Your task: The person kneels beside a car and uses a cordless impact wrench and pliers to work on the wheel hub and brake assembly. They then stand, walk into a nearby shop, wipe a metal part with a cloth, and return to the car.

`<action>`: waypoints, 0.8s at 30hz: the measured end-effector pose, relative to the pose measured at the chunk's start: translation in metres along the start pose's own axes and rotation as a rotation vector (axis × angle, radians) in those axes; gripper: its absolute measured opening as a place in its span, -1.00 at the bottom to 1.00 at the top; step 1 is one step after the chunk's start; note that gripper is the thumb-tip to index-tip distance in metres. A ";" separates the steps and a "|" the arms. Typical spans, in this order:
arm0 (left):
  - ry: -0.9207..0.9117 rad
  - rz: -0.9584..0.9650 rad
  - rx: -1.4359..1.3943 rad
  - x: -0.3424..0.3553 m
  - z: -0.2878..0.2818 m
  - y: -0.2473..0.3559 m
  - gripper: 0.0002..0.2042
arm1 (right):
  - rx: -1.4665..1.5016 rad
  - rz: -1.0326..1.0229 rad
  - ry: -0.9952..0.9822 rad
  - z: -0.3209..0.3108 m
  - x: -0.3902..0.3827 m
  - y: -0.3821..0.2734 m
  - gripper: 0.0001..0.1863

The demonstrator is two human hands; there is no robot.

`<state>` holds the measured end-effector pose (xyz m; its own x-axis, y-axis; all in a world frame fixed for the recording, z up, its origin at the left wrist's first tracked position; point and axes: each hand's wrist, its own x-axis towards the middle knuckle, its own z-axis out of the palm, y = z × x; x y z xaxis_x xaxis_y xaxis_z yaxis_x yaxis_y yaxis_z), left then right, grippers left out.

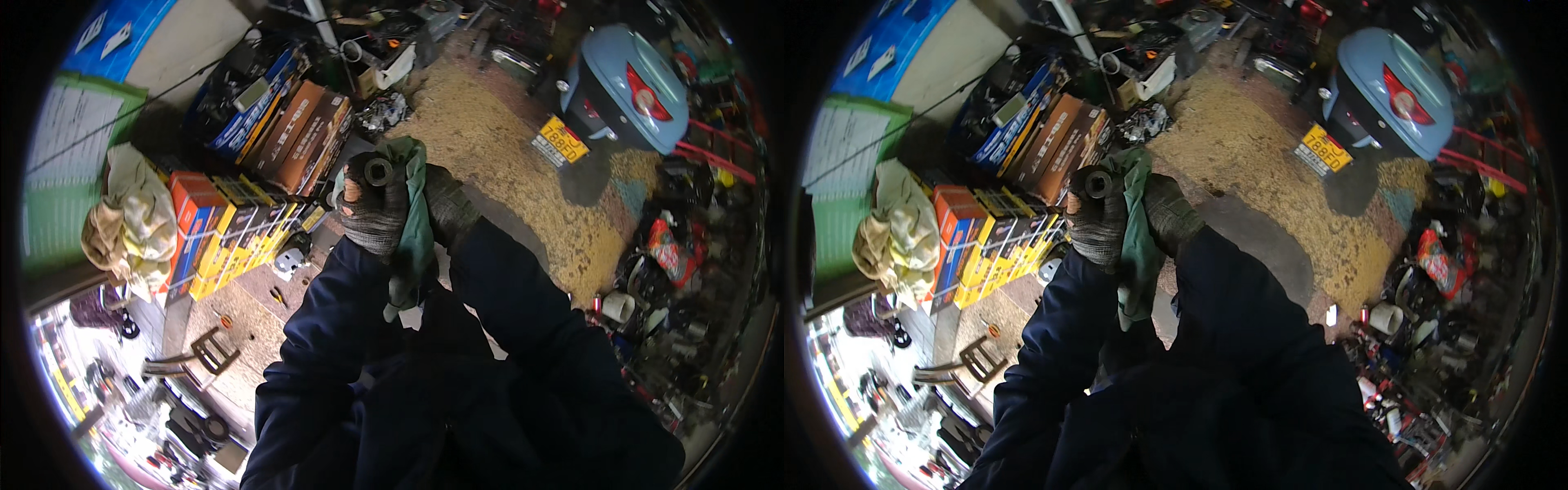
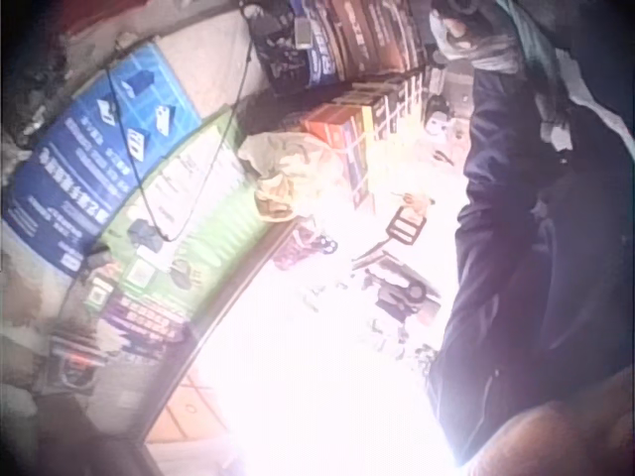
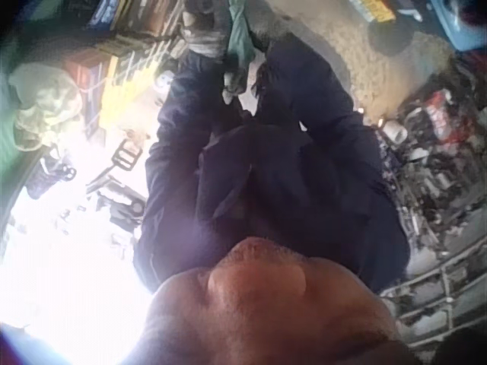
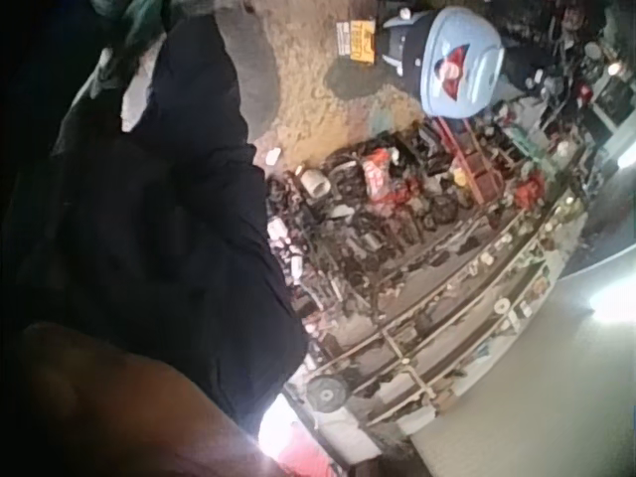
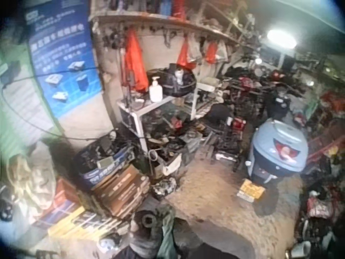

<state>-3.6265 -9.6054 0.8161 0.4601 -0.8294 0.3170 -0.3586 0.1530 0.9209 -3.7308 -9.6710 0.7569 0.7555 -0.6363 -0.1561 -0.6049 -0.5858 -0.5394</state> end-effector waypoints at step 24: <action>-0.224 0.114 -0.307 0.063 -0.002 -0.017 -0.60 | 1.123 0.082 0.344 -0.099 -0.071 -0.053 -0.62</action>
<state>-3.5901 -9.6591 0.8212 0.2304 -0.8894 0.3947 -0.1217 0.3761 0.9185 -3.7770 -9.6449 0.8785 0.5128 -0.8543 -0.0852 0.0424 0.1243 -0.9913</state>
